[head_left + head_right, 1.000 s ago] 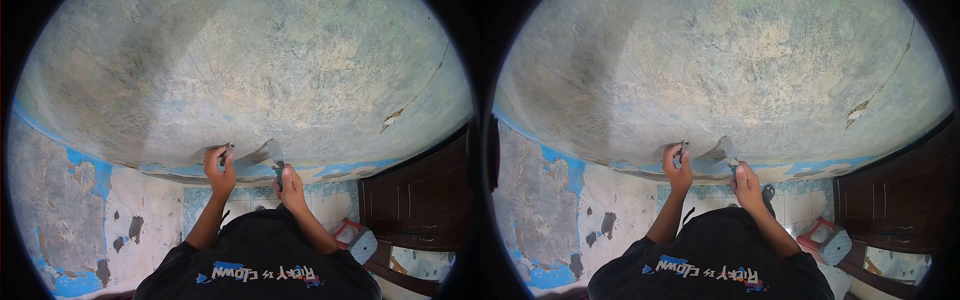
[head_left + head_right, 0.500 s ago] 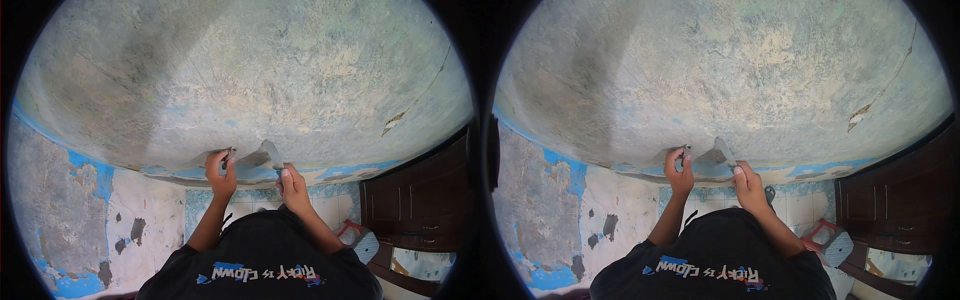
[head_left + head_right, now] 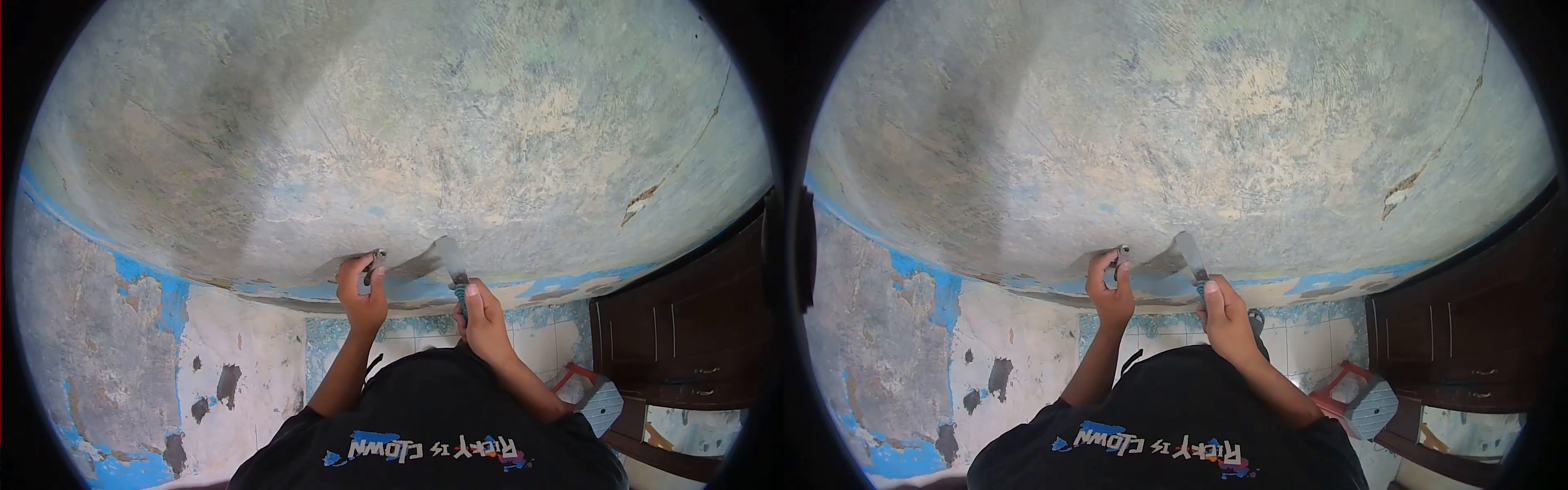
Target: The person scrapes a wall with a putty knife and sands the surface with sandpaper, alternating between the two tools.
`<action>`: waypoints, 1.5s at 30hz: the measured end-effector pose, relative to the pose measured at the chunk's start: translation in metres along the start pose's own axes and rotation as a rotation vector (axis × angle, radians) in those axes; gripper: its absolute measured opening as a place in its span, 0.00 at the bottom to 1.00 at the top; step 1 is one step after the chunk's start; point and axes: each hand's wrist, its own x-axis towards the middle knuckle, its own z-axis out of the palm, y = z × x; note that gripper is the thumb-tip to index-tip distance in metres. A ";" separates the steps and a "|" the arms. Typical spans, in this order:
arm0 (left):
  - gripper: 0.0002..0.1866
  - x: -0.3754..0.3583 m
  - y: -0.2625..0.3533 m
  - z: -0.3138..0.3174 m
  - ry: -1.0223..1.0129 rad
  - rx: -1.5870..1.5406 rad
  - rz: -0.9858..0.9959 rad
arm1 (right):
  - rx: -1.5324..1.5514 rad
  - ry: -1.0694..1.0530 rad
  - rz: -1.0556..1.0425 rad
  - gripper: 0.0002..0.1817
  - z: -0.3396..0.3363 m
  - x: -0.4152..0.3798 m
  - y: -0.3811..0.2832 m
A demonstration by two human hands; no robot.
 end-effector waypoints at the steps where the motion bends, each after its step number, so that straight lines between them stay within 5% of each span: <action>1: 0.13 0.000 0.001 0.000 0.005 0.001 -0.008 | -0.009 -0.012 -0.025 0.22 0.003 0.002 0.000; 21: 0.12 0.000 -0.001 0.004 0.001 0.020 0.048 | 0.000 -0.049 -0.055 0.24 0.016 0.005 0.001; 27: 0.13 0.003 -0.003 0.000 -0.019 0.027 0.065 | 0.198 -0.087 0.209 0.23 0.010 -0.002 -0.021; 30: 0.12 0.002 -0.002 -0.001 -0.023 0.018 0.065 | 0.106 -0.040 0.063 0.23 0.014 0.003 -0.001; 45: 0.12 0.002 -0.003 -0.002 -0.023 -0.006 0.033 | 0.097 -0.045 0.088 0.23 0.021 -0.002 -0.012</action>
